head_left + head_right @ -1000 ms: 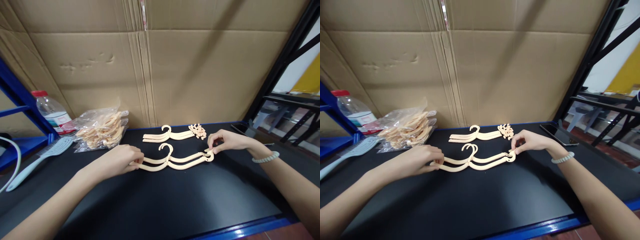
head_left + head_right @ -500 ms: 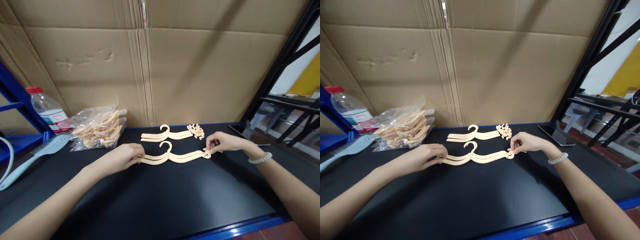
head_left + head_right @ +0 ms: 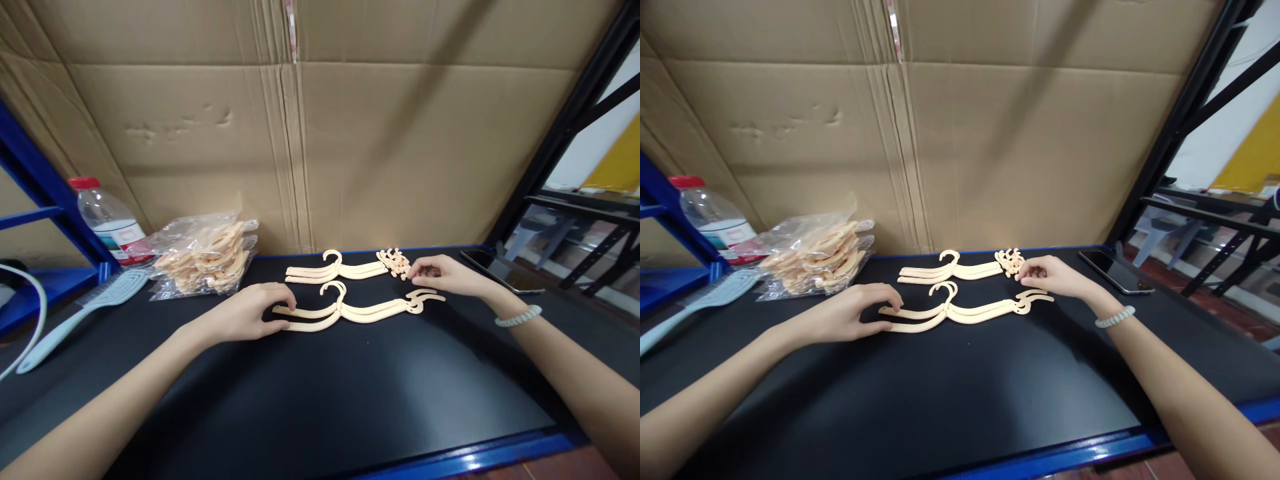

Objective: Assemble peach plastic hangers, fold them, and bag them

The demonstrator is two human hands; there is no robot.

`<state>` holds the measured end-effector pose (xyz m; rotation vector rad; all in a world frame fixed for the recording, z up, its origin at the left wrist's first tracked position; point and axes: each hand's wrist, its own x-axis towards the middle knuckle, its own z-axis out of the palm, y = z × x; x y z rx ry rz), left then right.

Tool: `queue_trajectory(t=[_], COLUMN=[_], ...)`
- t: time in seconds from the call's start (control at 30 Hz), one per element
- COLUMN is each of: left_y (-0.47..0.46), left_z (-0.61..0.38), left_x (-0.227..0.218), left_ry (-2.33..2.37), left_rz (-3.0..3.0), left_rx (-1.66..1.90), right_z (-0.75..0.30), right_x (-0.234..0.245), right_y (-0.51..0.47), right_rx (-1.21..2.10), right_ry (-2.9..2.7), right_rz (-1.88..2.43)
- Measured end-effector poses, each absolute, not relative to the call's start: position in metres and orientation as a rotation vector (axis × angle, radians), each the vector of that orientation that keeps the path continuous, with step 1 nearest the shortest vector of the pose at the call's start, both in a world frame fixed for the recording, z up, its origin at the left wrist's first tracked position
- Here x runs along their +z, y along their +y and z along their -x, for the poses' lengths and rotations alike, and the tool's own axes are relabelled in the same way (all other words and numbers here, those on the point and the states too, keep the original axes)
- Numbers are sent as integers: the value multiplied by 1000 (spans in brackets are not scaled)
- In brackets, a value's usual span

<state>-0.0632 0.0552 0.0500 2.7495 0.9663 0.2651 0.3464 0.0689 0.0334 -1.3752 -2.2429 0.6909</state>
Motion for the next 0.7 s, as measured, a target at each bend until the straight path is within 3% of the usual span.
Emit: queue_trajectory(t=[0.33, 0.7], left_y=[54, 61], left_z=[60, 60], left_x=[46, 35], left_ry=[911, 927], left_rz=[-2710, -2698], left_rx=[292, 412], right_z=[-299, -300], right_x=[23, 13], right_y=[54, 61], right_rx=[534, 605], right_ry=[-2500, -2434], right_rz=[1016, 1074])
